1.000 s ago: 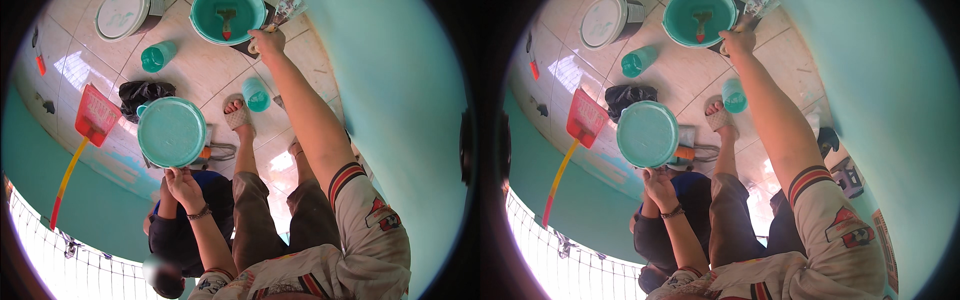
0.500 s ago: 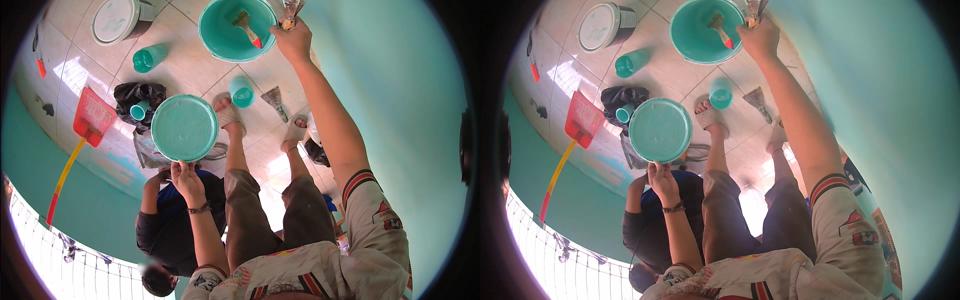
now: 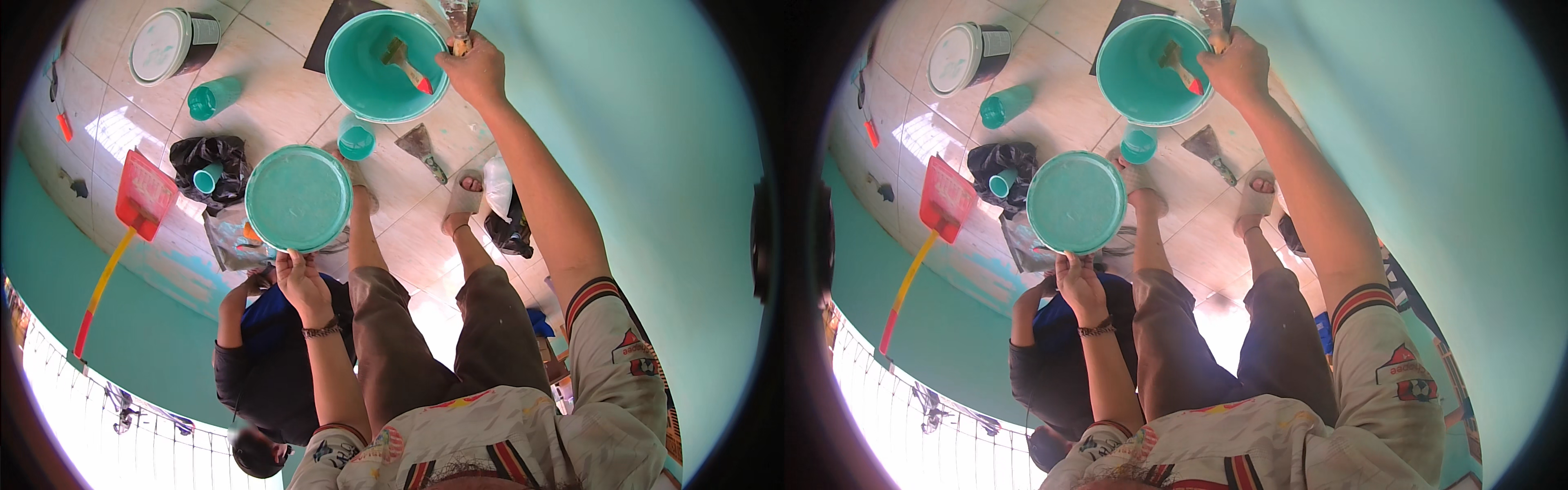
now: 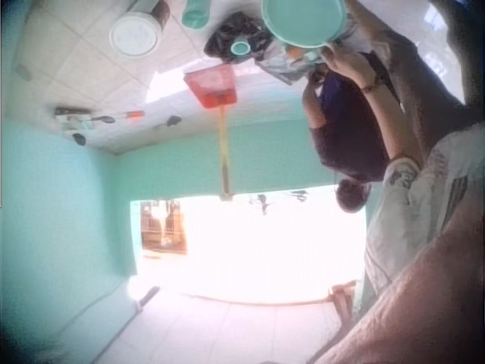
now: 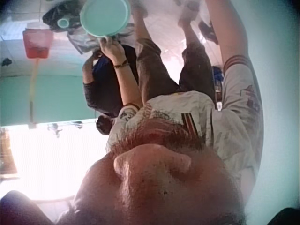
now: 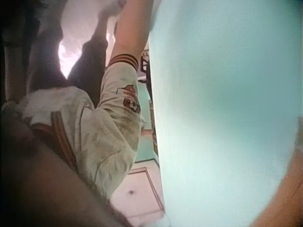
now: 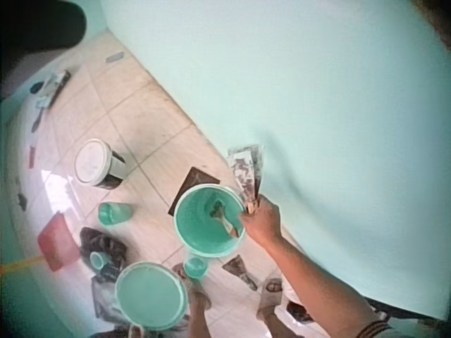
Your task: The person uses two putty knives to scoop and apply light blue plaster to a wall, smoothing the surface. They transfer material between tools and work along the wall's edge, then move to a bucket to retrieve more plaster.
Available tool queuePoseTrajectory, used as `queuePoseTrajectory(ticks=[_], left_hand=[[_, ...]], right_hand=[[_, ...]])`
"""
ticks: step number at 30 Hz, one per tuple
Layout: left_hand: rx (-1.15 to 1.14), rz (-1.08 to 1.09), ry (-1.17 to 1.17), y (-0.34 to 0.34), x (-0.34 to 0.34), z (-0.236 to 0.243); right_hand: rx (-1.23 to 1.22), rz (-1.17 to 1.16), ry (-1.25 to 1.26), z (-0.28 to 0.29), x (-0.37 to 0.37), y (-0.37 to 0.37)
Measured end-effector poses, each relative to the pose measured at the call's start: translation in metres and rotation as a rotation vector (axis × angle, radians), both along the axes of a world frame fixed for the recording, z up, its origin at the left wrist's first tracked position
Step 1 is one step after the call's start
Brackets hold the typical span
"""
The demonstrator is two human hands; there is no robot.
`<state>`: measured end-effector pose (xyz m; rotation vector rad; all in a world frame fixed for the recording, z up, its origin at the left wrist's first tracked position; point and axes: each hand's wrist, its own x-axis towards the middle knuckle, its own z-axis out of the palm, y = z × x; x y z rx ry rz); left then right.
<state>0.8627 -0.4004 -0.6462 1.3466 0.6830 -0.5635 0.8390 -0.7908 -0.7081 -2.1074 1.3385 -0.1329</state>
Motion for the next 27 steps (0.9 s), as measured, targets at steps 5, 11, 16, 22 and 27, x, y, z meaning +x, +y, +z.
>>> queuePoseTrajectory(ticks=[5, 11, 16, 22, 27], left_hand=[[0.003, 0.008, 0.008, -0.009, -0.034, -0.002], [-0.046, 0.016, 0.022, -0.022, -0.064, -0.006], [-0.001, 0.042, -0.008, -0.034, -0.076, 0.003], [-0.002, 0.129, -0.004, -0.028, -0.114, 0.011], [-0.006, 0.118, 0.013, -0.024, -0.133, 0.006]], right_hand=[[-0.036, 0.064, 0.056, 0.001, -0.031, -0.011], [0.044, 0.093, 0.087, 0.000, -0.059, -0.023], [0.066, 0.167, 0.092, -0.005, -0.077, -0.027], [0.163, 0.170, 0.101, -0.015, -0.106, -0.026], [0.295, 0.035, 0.031, -0.042, -0.129, -0.020]])
